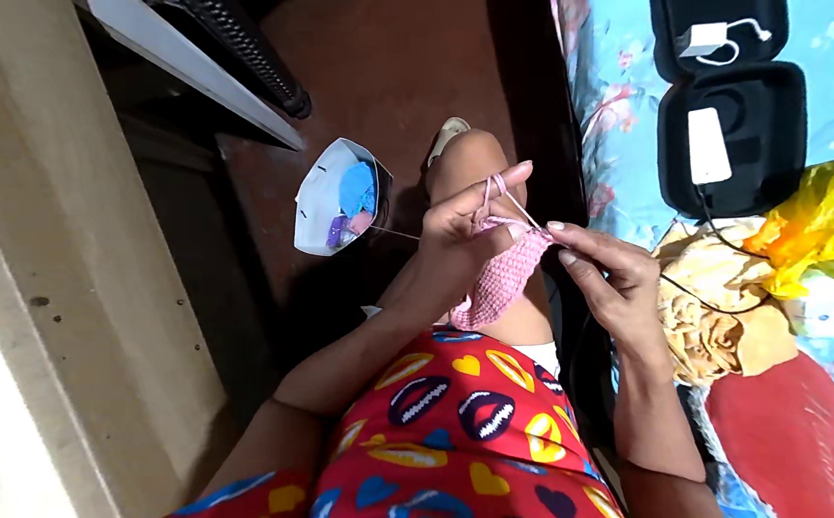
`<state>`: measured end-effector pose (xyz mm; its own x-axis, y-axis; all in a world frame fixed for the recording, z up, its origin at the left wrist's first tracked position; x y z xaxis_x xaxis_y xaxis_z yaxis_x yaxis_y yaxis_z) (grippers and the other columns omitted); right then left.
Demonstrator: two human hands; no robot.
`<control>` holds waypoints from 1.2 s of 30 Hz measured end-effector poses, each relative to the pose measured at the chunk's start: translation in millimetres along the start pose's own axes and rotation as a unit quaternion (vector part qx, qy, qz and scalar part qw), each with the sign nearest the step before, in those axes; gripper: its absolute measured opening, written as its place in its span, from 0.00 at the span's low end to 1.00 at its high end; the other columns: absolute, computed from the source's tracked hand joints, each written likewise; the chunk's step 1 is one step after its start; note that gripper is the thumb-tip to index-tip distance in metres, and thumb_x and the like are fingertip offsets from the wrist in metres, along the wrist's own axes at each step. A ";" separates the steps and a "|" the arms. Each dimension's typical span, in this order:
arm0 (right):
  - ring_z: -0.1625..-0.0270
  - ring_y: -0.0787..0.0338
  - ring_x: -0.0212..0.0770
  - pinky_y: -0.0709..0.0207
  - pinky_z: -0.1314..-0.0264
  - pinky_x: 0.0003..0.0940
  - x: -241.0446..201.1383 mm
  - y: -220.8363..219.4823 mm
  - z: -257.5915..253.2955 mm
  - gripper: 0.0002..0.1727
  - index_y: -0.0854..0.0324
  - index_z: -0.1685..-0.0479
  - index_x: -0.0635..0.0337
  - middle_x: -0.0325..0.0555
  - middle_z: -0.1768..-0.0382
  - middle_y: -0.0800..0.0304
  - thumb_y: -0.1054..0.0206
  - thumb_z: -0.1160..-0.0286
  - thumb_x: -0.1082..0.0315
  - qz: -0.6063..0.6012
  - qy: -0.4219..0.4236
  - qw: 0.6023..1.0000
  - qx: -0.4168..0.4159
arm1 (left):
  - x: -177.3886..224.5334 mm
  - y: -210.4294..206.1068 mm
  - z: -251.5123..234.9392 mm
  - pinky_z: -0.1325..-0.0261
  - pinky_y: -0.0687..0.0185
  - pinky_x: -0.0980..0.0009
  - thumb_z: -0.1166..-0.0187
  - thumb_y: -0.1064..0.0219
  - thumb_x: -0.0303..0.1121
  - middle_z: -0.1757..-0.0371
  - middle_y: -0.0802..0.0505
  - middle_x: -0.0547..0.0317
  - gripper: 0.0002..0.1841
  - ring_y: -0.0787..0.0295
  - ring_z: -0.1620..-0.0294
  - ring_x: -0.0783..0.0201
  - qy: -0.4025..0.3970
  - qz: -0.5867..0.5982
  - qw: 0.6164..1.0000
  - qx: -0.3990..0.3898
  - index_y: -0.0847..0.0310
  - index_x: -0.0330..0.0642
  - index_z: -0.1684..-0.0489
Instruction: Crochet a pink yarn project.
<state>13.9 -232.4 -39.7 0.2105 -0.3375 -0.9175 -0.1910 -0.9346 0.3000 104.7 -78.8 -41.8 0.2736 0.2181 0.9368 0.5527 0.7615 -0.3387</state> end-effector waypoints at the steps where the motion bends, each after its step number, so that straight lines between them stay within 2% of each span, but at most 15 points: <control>1: 0.65 0.19 0.23 0.24 0.59 0.16 -2.6 2.0 -0.6 0.18 0.09 0.38 0.61 0.41 0.66 0.13 0.40 0.21 0.76 0.055 0.021 0.998 -0.008 | -1.2 0.7 -0.4 0.63 0.13 0.77 0.25 0.39 0.12 0.62 0.06 0.55 0.28 0.11 0.68 0.72 0.010 0.003 1.000 0.007 0.26 0.32 0.21; 3: 0.76 0.30 0.26 0.37 0.74 0.20 -7.1 3.9 -2.0 0.21 0.09 0.36 0.53 0.40 0.75 0.25 0.42 0.20 0.73 0.152 0.051 0.987 -0.021 | -2.3 1.8 -3.1 0.59 0.12 0.76 0.25 0.39 0.12 0.61 0.05 0.55 0.28 0.10 0.67 0.71 0.008 0.006 1.000 0.013 0.27 0.30 0.21; 5: 0.79 0.32 0.31 0.42 0.78 0.26 -12.8 3.9 -3.2 0.22 0.09 0.34 0.49 0.41 0.78 0.28 0.42 0.20 0.72 0.218 0.074 0.973 -0.022 | -2.9 3.3 -6.9 0.52 0.10 0.73 0.27 0.38 0.12 0.60 0.05 0.56 0.28 0.08 0.62 0.70 -0.015 0.011 1.000 0.018 0.29 0.25 0.22; 10: 0.80 0.29 0.38 0.42 0.79 0.31 -22.3 1.9 -2.2 0.21 0.08 0.35 0.48 0.45 0.78 0.27 0.40 0.21 0.72 0.298 0.099 0.949 -0.012 | 4.8 2.3 0.3 0.61 0.13 0.79 0.25 0.37 0.12 0.61 0.05 0.56 0.27 0.10 0.68 0.73 -0.045 -0.052 0.997 0.028 0.26 0.28 0.23; 15: 0.79 0.26 0.42 0.40 0.80 0.34 -26.0 -2.7 -1.3 0.22 0.08 0.35 0.48 0.48 0.77 0.24 0.40 0.22 0.73 0.336 0.108 0.936 -0.002 | 9.1 0.3 2.8 0.61 0.13 0.80 0.26 0.37 0.12 0.59 0.05 0.57 0.26 0.11 0.66 0.74 -0.092 -0.089 0.991 0.036 0.27 0.25 0.25; 18: 0.79 0.26 0.42 0.40 0.79 0.33 -25.1 -4.7 -1.1 0.21 0.08 0.35 0.50 0.48 0.77 0.25 0.39 0.22 0.74 0.329 0.106 0.938 0.004 | 7.2 1.0 1.5 0.63 0.14 0.80 0.26 0.36 0.12 0.62 0.06 0.58 0.26 0.12 0.69 0.75 -0.081 -0.083 0.992 0.043 0.26 0.26 0.24; 22: 0.79 0.27 0.41 0.39 0.79 0.33 -23.1 -5.9 -0.7 0.22 0.08 0.34 0.49 0.48 0.77 0.24 0.39 0.22 0.73 0.320 0.106 0.941 0.003 | -2.1 3.0 -5.2 0.57 0.12 0.76 0.29 0.37 0.12 0.63 0.05 0.58 0.28 0.10 0.66 0.73 -0.057 -0.026 0.997 0.040 0.28 0.23 0.25; 23: 0.79 0.27 0.40 0.40 0.79 0.32 -22.0 -5.2 -0.6 0.21 0.08 0.35 0.49 0.47 0.77 0.25 0.40 0.21 0.73 0.307 0.106 0.946 0.004 | -5.4 3.7 -5.0 0.59 0.13 0.76 0.28 0.37 0.12 0.64 0.06 0.56 0.28 0.11 0.68 0.72 -0.029 -0.014 0.999 0.037 0.27 0.26 0.23; 25: 0.79 0.29 0.35 0.39 0.78 0.28 -17.0 -2.4 -0.3 0.20 0.08 0.36 0.52 0.45 0.78 0.26 0.39 0.21 0.73 0.256 0.097 0.962 0.006 | -11.5 3.7 -7.3 0.54 0.11 0.73 0.25 0.38 0.14 0.64 0.06 0.57 0.30 0.09 0.66 0.71 0.020 0.021 0.999 0.024 0.31 0.28 0.19; 27: 0.79 0.31 0.30 0.39 0.77 0.23 -11.2 -0.4 0.0 0.19 0.08 0.37 0.54 0.42 0.78 0.27 0.40 0.21 0.73 0.197 0.070 0.978 0.009 | -10.3 1.7 -5.4 0.57 0.11 0.74 0.25 0.39 0.14 0.64 0.06 0.57 0.30 0.09 0.67 0.71 0.008 0.005 1.000 0.021 0.32 0.29 0.18; 29: 0.77 0.30 0.26 0.38 0.75 0.19 -8.3 -0.6 1.0 0.19 0.07 0.39 0.58 0.41 0.77 0.25 0.39 0.23 0.75 0.143 0.039 0.989 0.016 | -1.3 -2.1 2.1 0.59 0.14 0.79 0.26 0.38 0.13 0.59 0.06 0.57 0.30 0.12 0.67 0.75 -0.075 -0.068 0.994 0.029 0.32 0.26 0.20; 31: 0.72 0.25 0.22 0.31 0.70 0.13 -6.5 -3.9 2.4 0.18 0.08 0.41 0.62 0.39 0.73 0.19 0.39 0.25 0.78 0.082 -0.011 0.996 0.028 | 6.8 -9.4 11.5 0.48 0.13 0.78 0.23 0.38 0.15 0.51 0.07 0.53 0.26 0.11 0.57 0.75 -0.178 -0.168 0.969 0.013 0.31 0.22 0.23; 33: 0.63 0.14 0.19 0.19 0.58 0.12 -3.7 -10.8 3.6 0.19 0.11 0.37 0.65 0.40 0.58 0.07 0.38 0.25 0.80 0.008 -0.090 0.995 0.031 | 9.7 -15.5 19.6 0.49 0.15 0.75 0.22 0.37 0.20 0.57 0.08 0.47 0.20 0.12 0.59 0.70 -0.270 -0.295 0.916 0.018 0.24 0.22 0.31; 34: 0.63 0.13 0.18 0.19 0.60 0.13 -1.8 -15.8 4.4 0.21 0.13 0.34 0.64 0.39 0.50 0.05 0.37 0.25 0.80 -0.048 -0.136 0.989 0.034 | 8.8 -19.2 23.6 0.50 0.16 0.74 0.21 0.37 0.22 0.59 0.09 0.47 0.18 0.12 0.59 0.67 -0.294 -0.343 0.892 0.015 0.21 0.26 0.34; 36: 0.75 0.22 0.18 0.27 0.74 0.13 1.3 -25.0 5.5 0.23 0.15 0.30 0.60 0.34 0.53 0.06 0.36 0.25 0.81 -0.158 -0.202 0.965 0.057 | 5.1 -25.2 29.7 0.50 0.17 0.70 0.21 0.37 0.22 0.61 0.09 0.46 0.14 0.12 0.58 0.62 -0.318 -0.360 0.877 0.014 0.18 0.30 0.40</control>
<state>13.6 -208.9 -49.7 -0.1107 0.0557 -0.9923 -0.2865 -0.9578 -0.0219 68.8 -78.8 -26.0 -0.6371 -0.0349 0.7700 0.3811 0.8541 0.3540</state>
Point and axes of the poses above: each hand's wrist, its own z-axis away from the middle knuckle, its own y-axis out of the back of the hand, x = y × z, the point moved 8 cm from there along -z, towards the middle knuckle
